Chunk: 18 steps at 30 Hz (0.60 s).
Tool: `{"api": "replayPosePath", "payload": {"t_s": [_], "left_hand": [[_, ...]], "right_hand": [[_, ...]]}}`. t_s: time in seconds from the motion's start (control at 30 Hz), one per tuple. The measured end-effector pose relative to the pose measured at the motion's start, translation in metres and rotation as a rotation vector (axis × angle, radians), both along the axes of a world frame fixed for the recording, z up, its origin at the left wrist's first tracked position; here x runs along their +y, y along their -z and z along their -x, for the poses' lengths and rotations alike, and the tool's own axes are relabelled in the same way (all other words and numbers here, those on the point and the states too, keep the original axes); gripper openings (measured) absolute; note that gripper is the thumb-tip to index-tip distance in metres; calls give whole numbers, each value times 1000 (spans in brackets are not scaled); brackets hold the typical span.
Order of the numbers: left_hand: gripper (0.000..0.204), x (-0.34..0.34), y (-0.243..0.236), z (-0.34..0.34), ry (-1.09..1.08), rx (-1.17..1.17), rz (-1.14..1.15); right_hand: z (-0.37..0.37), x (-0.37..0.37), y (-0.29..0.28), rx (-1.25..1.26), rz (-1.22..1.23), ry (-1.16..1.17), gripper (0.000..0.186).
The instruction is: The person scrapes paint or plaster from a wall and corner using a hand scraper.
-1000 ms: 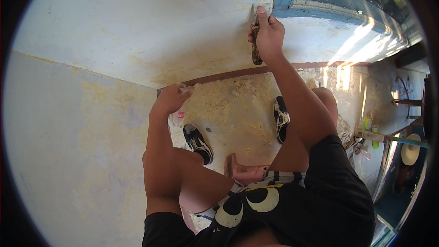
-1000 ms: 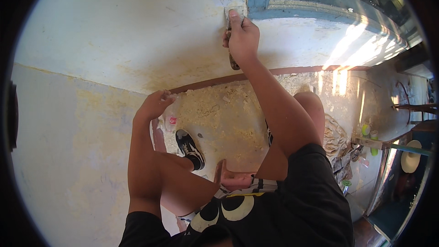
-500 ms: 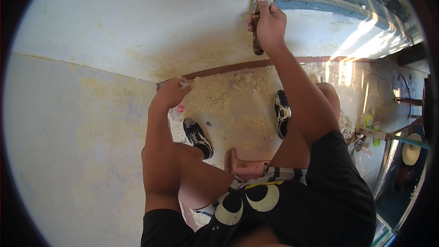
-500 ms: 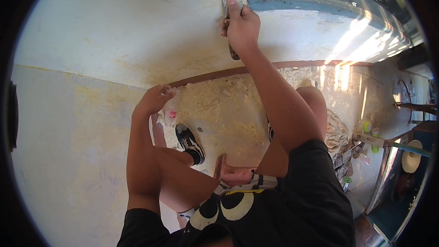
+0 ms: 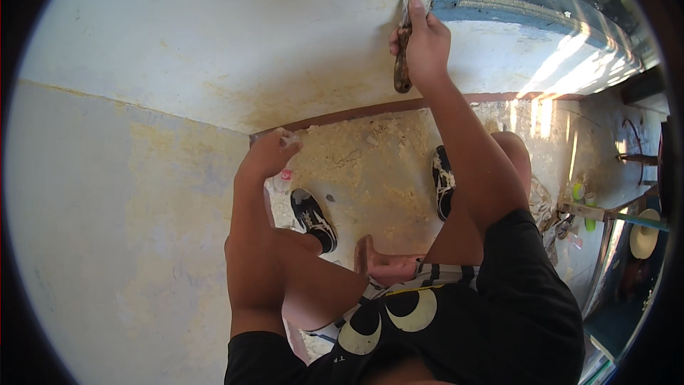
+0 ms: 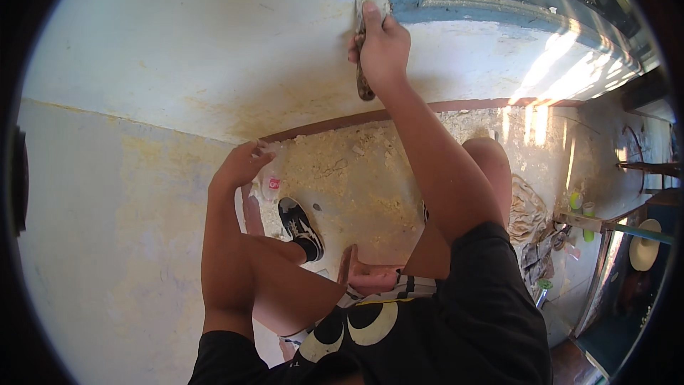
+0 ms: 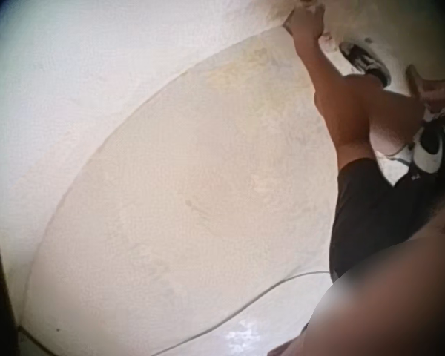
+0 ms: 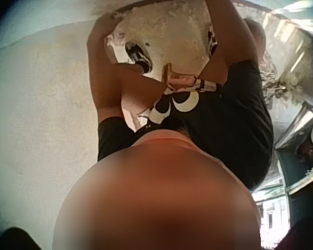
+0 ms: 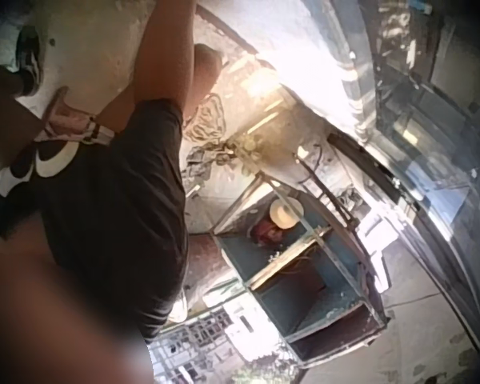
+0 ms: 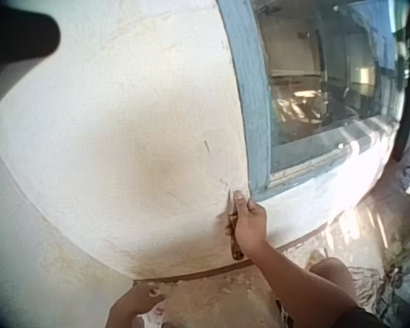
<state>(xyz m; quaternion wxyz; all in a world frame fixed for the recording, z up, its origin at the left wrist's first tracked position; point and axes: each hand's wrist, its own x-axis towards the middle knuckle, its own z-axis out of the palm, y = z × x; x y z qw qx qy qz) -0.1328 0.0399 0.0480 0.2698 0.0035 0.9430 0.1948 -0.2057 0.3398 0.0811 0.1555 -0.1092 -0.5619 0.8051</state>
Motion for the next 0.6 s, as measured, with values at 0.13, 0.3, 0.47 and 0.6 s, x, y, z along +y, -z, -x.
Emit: {"api": "replayPosePath", "payload": {"t_s": [0.13,0.3,0.47,0.6], "left_hand": [[53,-6,2,0,-32,12,-19],[52,-5,0,0,-15,5,-6],[51,-3,4,-2,-28,15,-18],[51,-4,3,3,4,38,-39]], "right_hand": [[-6,-6,8,-87,-37,-22,43],[-4,-4,7,-47,-11,0,43],[-4,-4,10,-65,4,-13,43],[-3,-4,5,-15,-13,3,42]]}}
